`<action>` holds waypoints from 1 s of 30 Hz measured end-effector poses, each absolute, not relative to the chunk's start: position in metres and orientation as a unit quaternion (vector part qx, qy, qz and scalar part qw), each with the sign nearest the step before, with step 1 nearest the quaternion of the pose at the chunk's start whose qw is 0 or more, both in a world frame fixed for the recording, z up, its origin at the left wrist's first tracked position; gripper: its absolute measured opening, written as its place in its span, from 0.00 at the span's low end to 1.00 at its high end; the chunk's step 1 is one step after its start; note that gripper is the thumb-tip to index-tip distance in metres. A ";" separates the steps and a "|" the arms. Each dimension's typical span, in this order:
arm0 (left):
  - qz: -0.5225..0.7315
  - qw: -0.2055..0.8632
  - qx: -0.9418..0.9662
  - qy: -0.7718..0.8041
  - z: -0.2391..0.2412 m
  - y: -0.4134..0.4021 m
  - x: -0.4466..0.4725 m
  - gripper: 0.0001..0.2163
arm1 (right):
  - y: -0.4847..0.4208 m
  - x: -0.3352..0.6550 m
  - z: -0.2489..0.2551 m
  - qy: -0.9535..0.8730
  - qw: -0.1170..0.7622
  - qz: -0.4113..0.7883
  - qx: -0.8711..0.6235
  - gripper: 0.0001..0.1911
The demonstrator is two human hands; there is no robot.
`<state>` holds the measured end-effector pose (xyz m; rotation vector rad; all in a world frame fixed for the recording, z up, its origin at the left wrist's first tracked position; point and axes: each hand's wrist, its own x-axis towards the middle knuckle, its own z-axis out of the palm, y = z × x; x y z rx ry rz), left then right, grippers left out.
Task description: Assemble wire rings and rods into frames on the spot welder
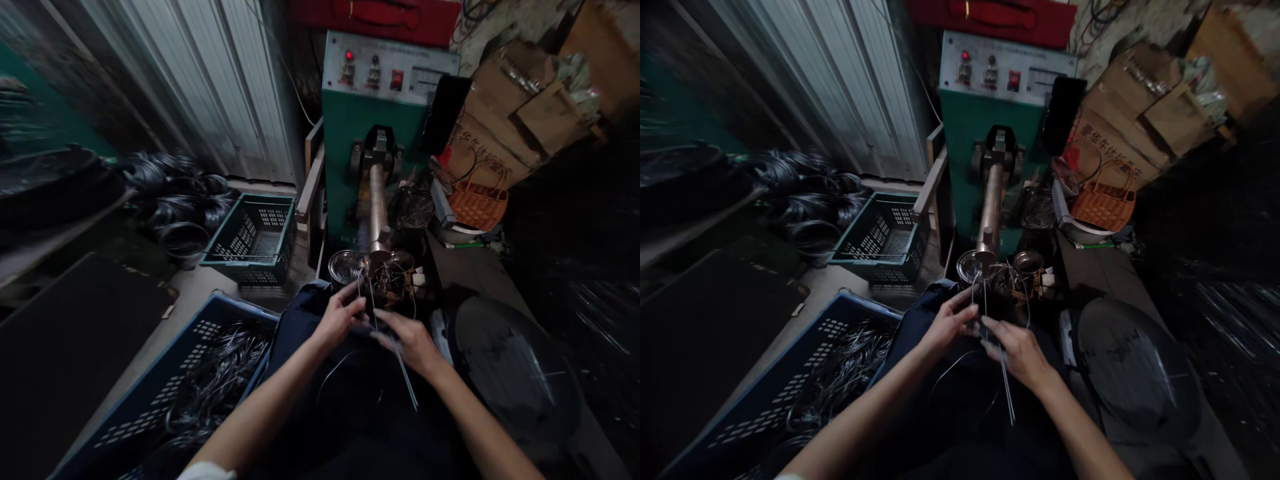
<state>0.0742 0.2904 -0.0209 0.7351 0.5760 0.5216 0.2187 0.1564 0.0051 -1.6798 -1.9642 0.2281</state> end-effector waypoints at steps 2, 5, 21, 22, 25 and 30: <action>0.264 0.855 0.354 0.271 -0.020 0.313 0.087 0.31 | 0.174 0.231 0.009 -0.727 0.243 0.018 -0.642 0.15; 0.294 0.844 0.362 0.265 -0.017 0.345 0.104 0.29 | 0.200 0.248 0.017 -0.724 0.208 -0.059 -0.655 0.08; 0.334 0.824 0.384 0.248 -0.020 0.389 0.127 0.27 | 0.241 0.276 0.001 -0.715 0.291 -0.021 -0.636 0.09; 0.334 0.820 0.389 0.253 -0.020 0.389 0.127 0.26 | 0.241 0.276 0.000 -0.715 0.301 -0.017 -0.631 0.10; 0.338 0.809 0.396 0.273 -0.016 0.386 0.123 0.26 | 0.236 0.270 0.003 -0.725 0.299 -0.013 -0.621 0.09; 0.290 0.801 0.436 0.290 -0.015 0.358 0.099 0.19 | 0.198 0.229 0.021 -0.723 0.306 0.063 -0.617 0.06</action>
